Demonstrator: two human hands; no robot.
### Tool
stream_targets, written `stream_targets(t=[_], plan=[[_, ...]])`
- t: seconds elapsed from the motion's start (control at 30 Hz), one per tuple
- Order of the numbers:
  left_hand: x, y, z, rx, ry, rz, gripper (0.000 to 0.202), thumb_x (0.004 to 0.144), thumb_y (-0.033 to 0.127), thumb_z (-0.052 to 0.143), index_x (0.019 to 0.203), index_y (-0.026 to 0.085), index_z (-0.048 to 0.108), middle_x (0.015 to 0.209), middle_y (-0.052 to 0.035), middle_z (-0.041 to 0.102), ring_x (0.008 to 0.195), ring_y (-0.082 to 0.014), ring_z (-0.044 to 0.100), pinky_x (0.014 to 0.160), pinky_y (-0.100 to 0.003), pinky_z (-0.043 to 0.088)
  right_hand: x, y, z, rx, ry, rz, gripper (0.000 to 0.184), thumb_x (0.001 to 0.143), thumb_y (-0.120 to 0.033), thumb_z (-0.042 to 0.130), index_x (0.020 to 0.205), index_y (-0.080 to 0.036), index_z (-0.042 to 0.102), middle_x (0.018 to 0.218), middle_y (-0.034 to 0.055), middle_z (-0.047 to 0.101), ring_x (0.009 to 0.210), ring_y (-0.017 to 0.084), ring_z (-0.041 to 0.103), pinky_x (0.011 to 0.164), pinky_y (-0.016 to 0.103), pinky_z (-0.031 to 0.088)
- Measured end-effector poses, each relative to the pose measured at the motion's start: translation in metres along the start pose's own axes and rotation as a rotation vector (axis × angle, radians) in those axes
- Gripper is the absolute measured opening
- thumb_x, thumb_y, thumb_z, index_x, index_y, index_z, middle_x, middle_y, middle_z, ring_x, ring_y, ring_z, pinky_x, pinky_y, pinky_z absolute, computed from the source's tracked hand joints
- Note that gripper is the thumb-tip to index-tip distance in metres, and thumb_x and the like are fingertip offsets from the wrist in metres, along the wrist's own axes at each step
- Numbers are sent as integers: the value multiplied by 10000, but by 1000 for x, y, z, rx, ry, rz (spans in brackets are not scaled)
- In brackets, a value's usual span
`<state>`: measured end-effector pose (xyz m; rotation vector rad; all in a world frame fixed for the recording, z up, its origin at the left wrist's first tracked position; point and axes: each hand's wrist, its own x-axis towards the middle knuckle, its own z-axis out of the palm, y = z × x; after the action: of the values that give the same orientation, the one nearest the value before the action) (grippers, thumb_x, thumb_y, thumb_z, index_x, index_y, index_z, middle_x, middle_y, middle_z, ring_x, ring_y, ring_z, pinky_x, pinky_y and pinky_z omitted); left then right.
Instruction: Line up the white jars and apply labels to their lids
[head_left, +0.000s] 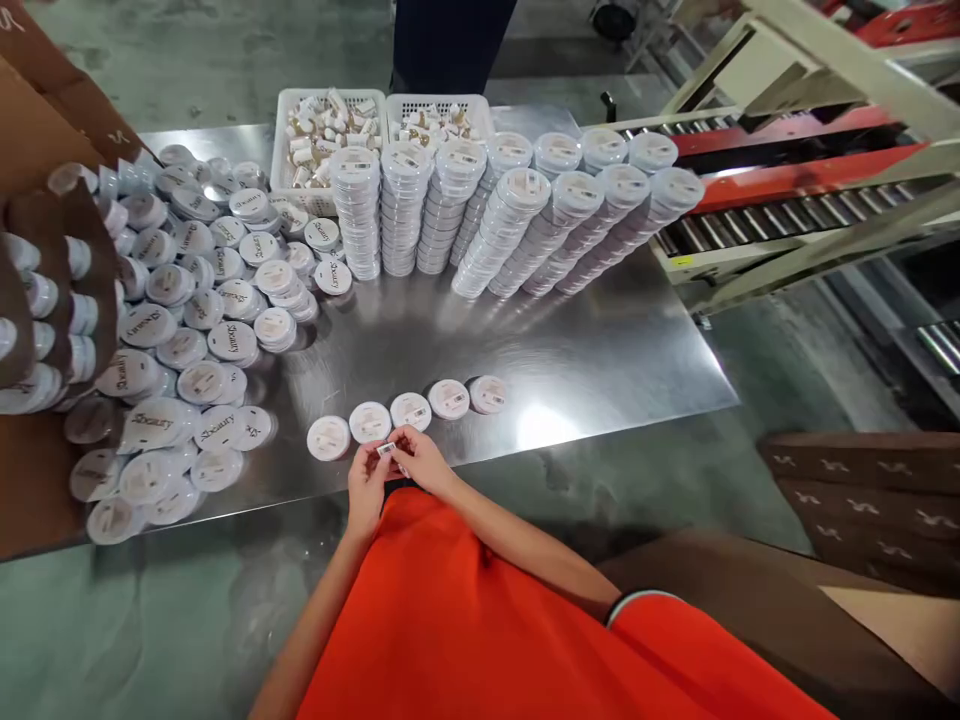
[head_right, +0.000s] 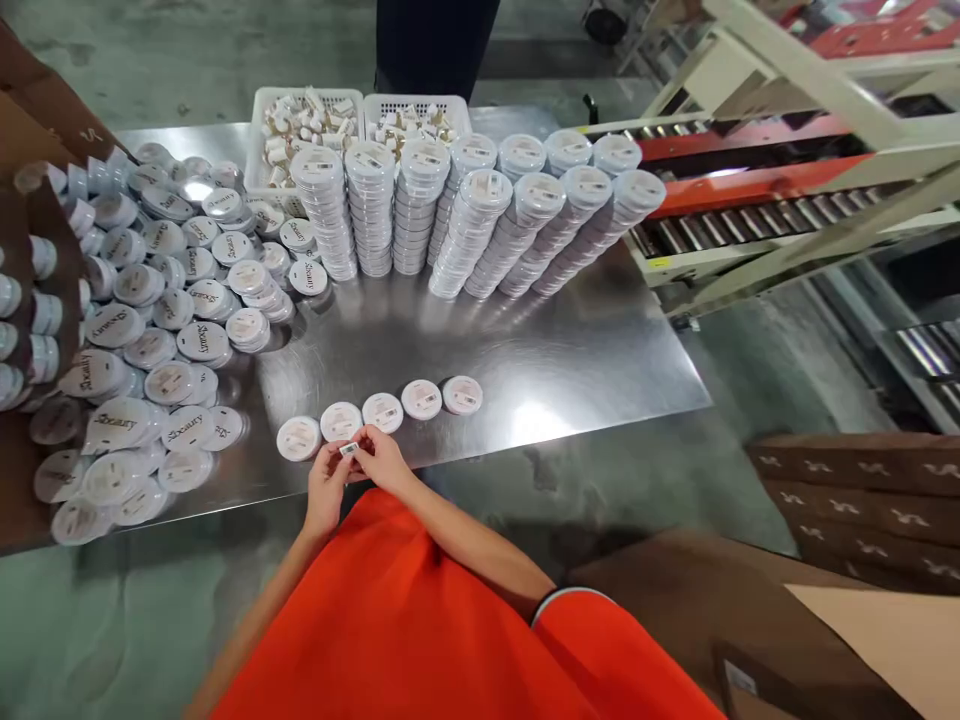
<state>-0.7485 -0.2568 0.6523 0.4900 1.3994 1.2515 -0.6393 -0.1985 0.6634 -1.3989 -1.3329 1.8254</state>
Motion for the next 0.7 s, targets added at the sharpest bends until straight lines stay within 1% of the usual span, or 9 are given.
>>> stream_targets(t=[0.1,0.2,0.4,0.5,0.57,0.6,0.63,0.67,0.7], plan=[[-2,0,-10,32,-40,5,293,766,447,673,842,175,597,795,-17,664,723,-161,652,707,-316,574,-6,-1,6,-52,-5,2,147,738,-244,576,877,-220,535,737,-49,567,656,122,557,655,257,493],[-3,-1,-17,117,-37,20,261,817,436,605,809,176,596,739,-6,647,675,-147,623,683,-292,546,-10,-1,12,-89,16,-12,99,763,-275,568,833,-220,527,708,-52,559,637,121,547,639,255,478],[-4,-4,-30,279,-26,33,329,840,513,551,736,201,559,671,18,594,637,-144,570,626,-262,485,-13,6,27,-190,124,-71,90,787,-305,565,766,-224,533,667,-54,553,624,126,522,624,245,438],[-3,-7,-35,401,34,41,417,836,550,542,599,222,445,545,48,474,549,-127,475,542,-247,405,-8,11,29,-276,207,-68,110,812,-315,553,757,-221,566,704,-33,592,660,140,543,663,253,449],[0,-10,-39,551,101,97,457,855,525,532,543,229,376,489,51,414,518,-126,430,536,-257,378,1,14,25,-367,307,-71,128,833,-308,551,757,-215,595,770,-4,623,724,154,565,727,267,464],[3,-11,-41,627,109,140,449,868,497,525,538,229,384,499,39,456,534,-136,462,564,-269,401,8,14,23,-427,356,-64,132,838,-296,558,753,-210,610,804,12,634,770,163,575,769,278,467],[6,-12,-43,696,90,188,424,882,462,519,545,226,417,565,10,560,591,-155,534,617,-287,442,15,14,20,-492,396,-48,130,841,-277,568,749,-205,625,839,29,643,821,174,582,814,291,466],[10,-13,-44,761,45,239,387,894,418,515,564,222,464,714,-35,678,703,-185,618,695,-315,485,23,14,17,-555,424,-19,124,841,-257,580,748,-201,640,876,45,652,876,184,584,856,304,459],[14,-14,-45,825,-20,294,347,899,369,515,588,217,511,926,-83,744,864,-221,671,797,-351,511,31,13,15,-615,437,17,118,840,-240,594,749,-197,656,916,60,659,929,194,582,890,316,448]])
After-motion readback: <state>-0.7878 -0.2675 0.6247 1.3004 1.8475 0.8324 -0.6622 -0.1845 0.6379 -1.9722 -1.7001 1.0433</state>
